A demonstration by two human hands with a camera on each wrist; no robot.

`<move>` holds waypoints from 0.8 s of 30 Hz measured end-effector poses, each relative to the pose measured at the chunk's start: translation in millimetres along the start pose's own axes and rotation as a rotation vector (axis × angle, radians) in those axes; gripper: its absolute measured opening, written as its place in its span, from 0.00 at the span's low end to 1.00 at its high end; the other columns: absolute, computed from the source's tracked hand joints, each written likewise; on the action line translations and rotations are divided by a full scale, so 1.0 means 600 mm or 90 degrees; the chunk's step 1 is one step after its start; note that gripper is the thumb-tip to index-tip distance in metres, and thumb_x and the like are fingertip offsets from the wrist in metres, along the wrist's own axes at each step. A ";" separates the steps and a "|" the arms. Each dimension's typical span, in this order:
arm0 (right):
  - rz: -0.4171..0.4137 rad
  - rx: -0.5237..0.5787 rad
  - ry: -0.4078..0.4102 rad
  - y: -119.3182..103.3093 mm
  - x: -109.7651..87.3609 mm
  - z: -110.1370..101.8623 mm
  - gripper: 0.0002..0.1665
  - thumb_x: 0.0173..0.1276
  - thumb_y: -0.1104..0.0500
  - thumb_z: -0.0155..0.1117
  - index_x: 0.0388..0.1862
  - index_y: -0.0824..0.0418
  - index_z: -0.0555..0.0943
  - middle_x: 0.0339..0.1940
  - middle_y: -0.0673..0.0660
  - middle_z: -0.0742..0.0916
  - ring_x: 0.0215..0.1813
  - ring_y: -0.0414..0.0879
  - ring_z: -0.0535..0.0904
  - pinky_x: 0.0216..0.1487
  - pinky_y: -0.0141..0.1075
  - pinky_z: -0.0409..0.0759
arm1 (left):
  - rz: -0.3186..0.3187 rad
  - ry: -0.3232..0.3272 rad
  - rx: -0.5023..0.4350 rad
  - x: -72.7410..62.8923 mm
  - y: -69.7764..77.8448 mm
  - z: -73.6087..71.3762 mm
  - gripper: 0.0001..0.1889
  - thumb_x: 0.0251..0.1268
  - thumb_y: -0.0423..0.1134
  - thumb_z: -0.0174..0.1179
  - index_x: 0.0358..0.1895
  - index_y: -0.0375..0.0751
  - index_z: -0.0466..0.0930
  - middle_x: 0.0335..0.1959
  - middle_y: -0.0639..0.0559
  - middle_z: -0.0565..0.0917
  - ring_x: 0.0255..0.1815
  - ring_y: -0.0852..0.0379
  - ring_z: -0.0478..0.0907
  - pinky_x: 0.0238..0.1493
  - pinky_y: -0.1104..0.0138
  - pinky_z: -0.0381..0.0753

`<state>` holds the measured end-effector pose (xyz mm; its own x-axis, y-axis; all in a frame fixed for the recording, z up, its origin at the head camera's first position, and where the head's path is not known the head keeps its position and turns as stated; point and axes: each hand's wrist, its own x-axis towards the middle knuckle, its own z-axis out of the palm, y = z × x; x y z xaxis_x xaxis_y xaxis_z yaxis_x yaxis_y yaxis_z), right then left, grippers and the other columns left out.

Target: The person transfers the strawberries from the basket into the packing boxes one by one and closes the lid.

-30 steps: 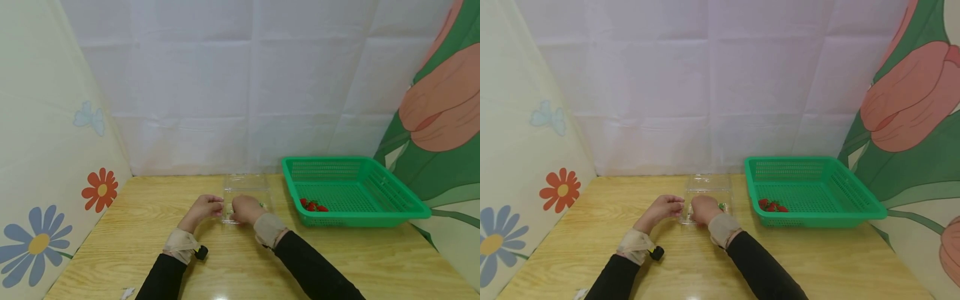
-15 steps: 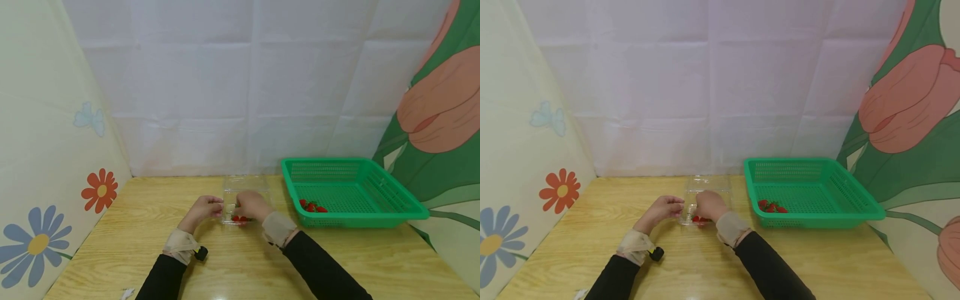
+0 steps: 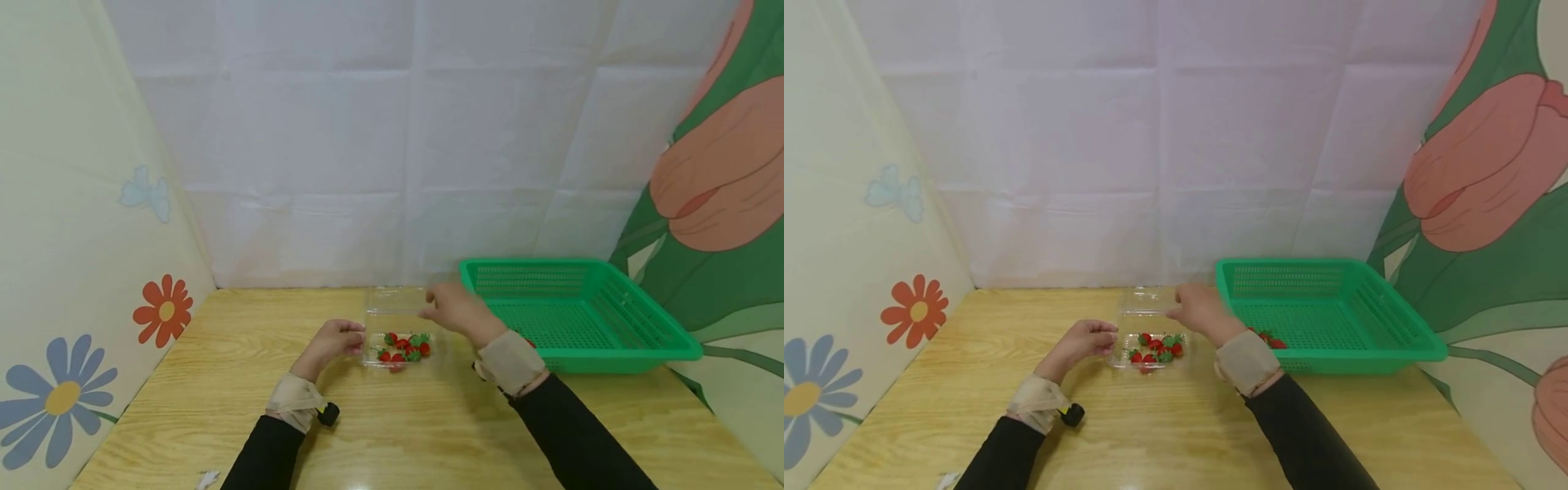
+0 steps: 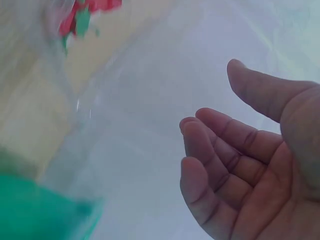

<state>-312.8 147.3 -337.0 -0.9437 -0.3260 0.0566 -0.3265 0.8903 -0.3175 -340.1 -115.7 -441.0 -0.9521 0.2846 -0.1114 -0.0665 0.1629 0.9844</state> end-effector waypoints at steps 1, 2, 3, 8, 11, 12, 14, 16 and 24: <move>-0.003 -0.006 0.008 0.007 -0.005 -0.009 0.22 0.73 0.52 0.67 0.53 0.69 0.83 0.50 0.65 0.87 0.42 0.52 0.84 0.47 0.49 0.85 | -0.001 0.001 0.002 0.000 0.001 0.000 0.16 0.73 0.26 0.56 0.58 0.16 0.73 0.37 0.39 0.83 0.30 0.60 0.81 0.33 0.72 0.85; 0.000 -0.003 0.013 0.014 -0.009 -0.017 0.22 0.73 0.52 0.67 0.53 0.69 0.83 0.51 0.66 0.87 0.43 0.53 0.84 0.48 0.50 0.85 | -0.002 0.001 0.004 0.000 0.001 0.000 0.16 0.73 0.26 0.56 0.58 0.16 0.73 0.37 0.39 0.83 0.30 0.60 0.81 0.33 0.72 0.85; 0.006 -0.009 0.017 0.021 -0.013 -0.025 0.22 0.73 0.51 0.66 0.53 0.68 0.83 0.51 0.66 0.86 0.43 0.52 0.84 0.47 0.50 0.85 | -0.003 0.002 0.006 -0.001 0.002 0.000 0.17 0.73 0.26 0.56 0.58 0.16 0.73 0.37 0.39 0.83 0.30 0.60 0.81 0.33 0.72 0.85; 0.039 -0.027 0.028 0.062 -0.033 -0.063 0.21 0.73 0.51 0.66 0.53 0.68 0.82 0.52 0.67 0.86 0.42 0.53 0.83 0.44 0.49 0.84 | -0.004 0.008 0.011 0.002 0.004 0.000 0.16 0.73 0.26 0.56 0.58 0.17 0.74 0.37 0.39 0.83 0.29 0.61 0.81 0.32 0.72 0.85; 0.060 -0.021 0.026 0.090 -0.049 -0.080 0.23 0.74 0.51 0.66 0.56 0.69 0.81 0.52 0.68 0.85 0.46 0.57 0.83 0.45 0.51 0.84 | -0.001 0.007 0.009 0.003 0.002 0.001 0.16 0.73 0.26 0.56 0.57 0.16 0.74 0.36 0.40 0.83 0.29 0.62 0.80 0.32 0.73 0.85; 0.065 -0.018 0.025 0.101 -0.054 -0.084 0.23 0.74 0.51 0.66 0.56 0.70 0.81 0.52 0.68 0.85 0.48 0.58 0.83 0.45 0.52 0.83 | 0.000 0.007 0.008 0.003 0.001 0.001 0.16 0.73 0.26 0.56 0.58 0.16 0.74 0.36 0.41 0.83 0.29 0.62 0.80 0.32 0.73 0.85; 0.072 -0.011 0.022 0.122 -0.064 -0.092 0.25 0.74 0.52 0.65 0.58 0.71 0.80 0.52 0.69 0.85 0.49 0.60 0.82 0.45 0.52 0.83 | 0.001 0.006 0.007 0.004 0.000 0.001 0.16 0.73 0.26 0.56 0.58 0.16 0.73 0.36 0.41 0.83 0.28 0.62 0.80 0.32 0.73 0.85; 0.077 -0.007 0.018 0.142 -0.075 -0.099 0.25 0.74 0.53 0.66 0.59 0.73 0.79 0.52 0.70 0.84 0.49 0.61 0.82 0.44 0.52 0.83 | 0.001 0.005 0.008 0.003 -0.001 0.001 0.16 0.73 0.26 0.56 0.58 0.16 0.73 0.36 0.40 0.83 0.29 0.61 0.80 0.32 0.73 0.85; 0.111 -0.004 -0.018 0.211 -0.115 -0.118 0.24 0.70 0.61 0.67 0.57 0.78 0.77 0.51 0.75 0.82 0.49 0.66 0.81 0.42 0.53 0.83 | -0.004 0.011 0.005 0.002 -0.003 0.001 0.16 0.73 0.25 0.55 0.57 0.16 0.74 0.36 0.41 0.83 0.29 0.60 0.81 0.33 0.71 0.86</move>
<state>-292.8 304.8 -314.0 -0.9842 -0.1754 -0.0255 -0.1586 0.9358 -0.3150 -340.9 -115.3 -442.7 -0.9566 0.2676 -0.1151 -0.0702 0.1718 0.9826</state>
